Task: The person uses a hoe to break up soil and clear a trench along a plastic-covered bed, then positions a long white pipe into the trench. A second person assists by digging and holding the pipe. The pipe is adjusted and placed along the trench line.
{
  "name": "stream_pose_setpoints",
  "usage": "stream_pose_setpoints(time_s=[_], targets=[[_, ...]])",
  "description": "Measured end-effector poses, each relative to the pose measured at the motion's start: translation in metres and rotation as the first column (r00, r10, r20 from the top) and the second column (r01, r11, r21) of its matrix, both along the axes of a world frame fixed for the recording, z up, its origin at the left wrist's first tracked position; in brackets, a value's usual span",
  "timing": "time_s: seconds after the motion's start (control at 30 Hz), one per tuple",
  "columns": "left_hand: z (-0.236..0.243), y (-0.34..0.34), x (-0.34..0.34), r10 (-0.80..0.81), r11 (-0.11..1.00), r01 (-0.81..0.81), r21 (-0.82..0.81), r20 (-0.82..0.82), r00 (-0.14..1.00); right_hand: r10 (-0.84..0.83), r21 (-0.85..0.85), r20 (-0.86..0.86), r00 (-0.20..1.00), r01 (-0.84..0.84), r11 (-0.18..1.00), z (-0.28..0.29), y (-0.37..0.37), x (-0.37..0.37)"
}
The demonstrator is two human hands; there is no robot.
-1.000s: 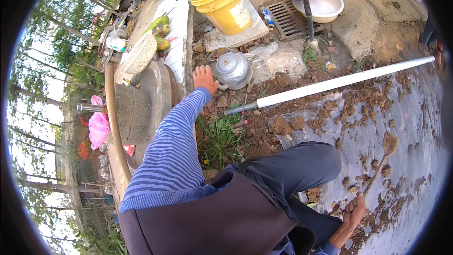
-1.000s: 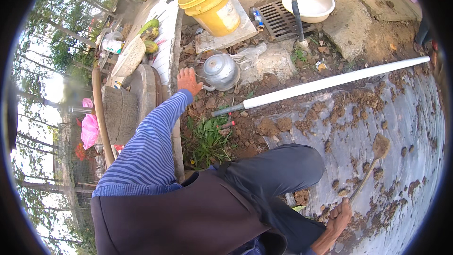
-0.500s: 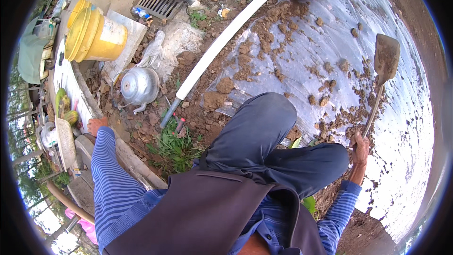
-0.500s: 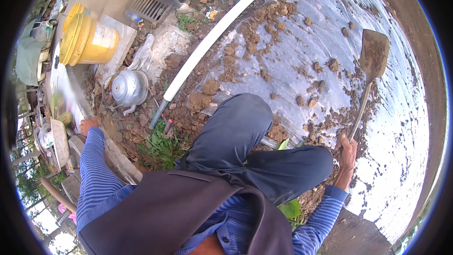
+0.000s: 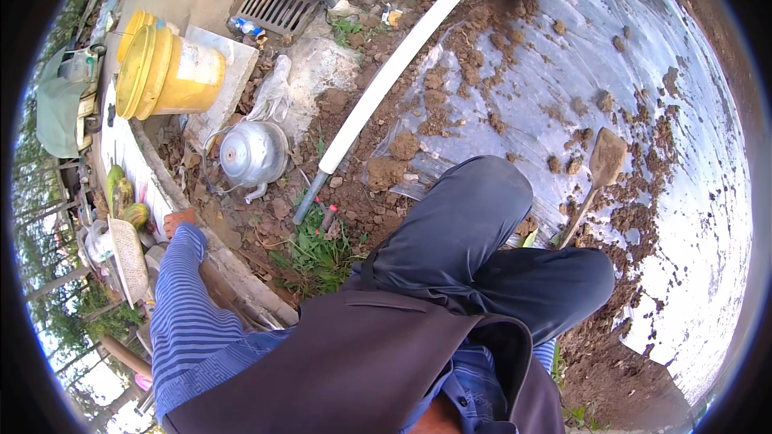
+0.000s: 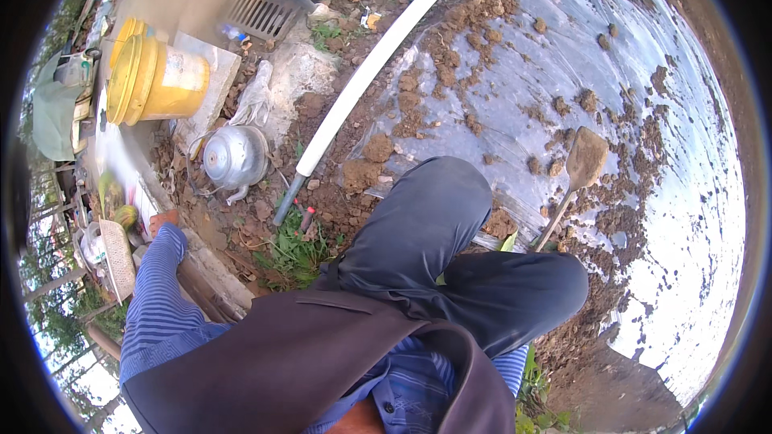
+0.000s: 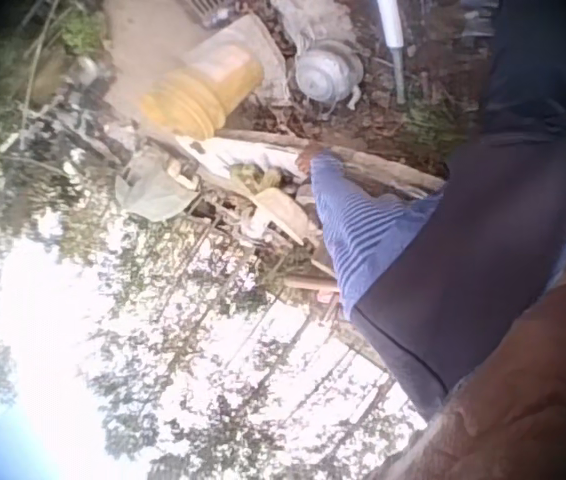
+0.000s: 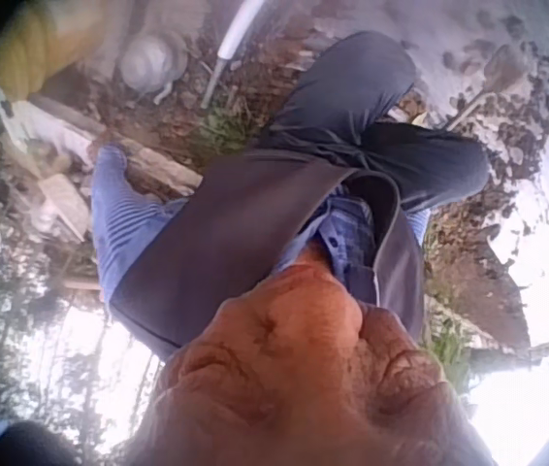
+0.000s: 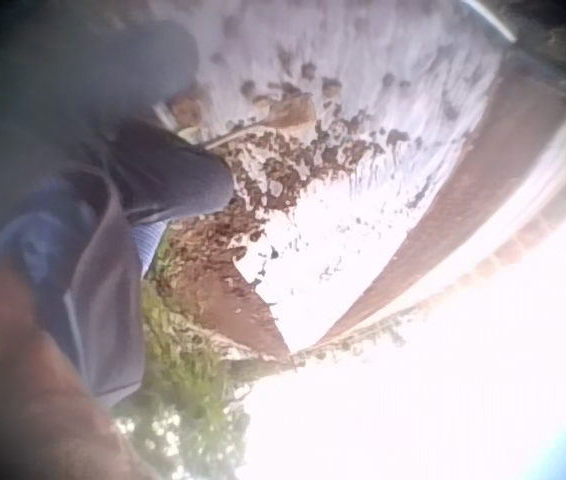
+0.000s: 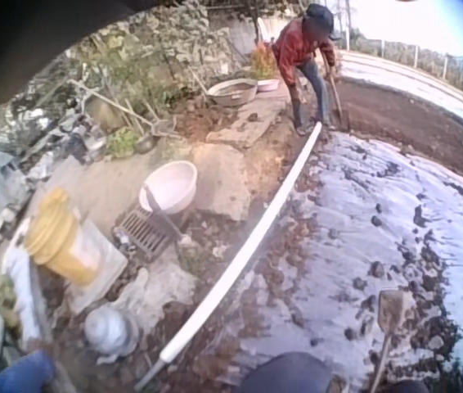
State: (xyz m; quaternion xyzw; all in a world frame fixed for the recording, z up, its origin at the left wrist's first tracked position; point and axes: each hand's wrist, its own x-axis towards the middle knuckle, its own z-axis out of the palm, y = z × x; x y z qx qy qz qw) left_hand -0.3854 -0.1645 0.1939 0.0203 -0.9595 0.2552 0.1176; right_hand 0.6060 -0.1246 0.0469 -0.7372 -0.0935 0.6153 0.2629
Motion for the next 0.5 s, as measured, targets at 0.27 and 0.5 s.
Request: stream_pose_setpoints(time_s=[0.27, 0.5], targets=[[-0.008, -0.025, -0.011, -0.146, 0.985, 0.150, -0.081, 0.051, 0.988, 0.027, 0.027, 0.016, 1.000, -0.028, 0.999, 0.032, 0.023, -0.012], [-0.011, -0.038, -0.019, -0.106, 0.994, 0.105, 0.018, 0.082, 0.991, 0.043, 0.066, 0.022, 0.999, -0.044, 0.997, 0.058, 0.049, -0.014]])
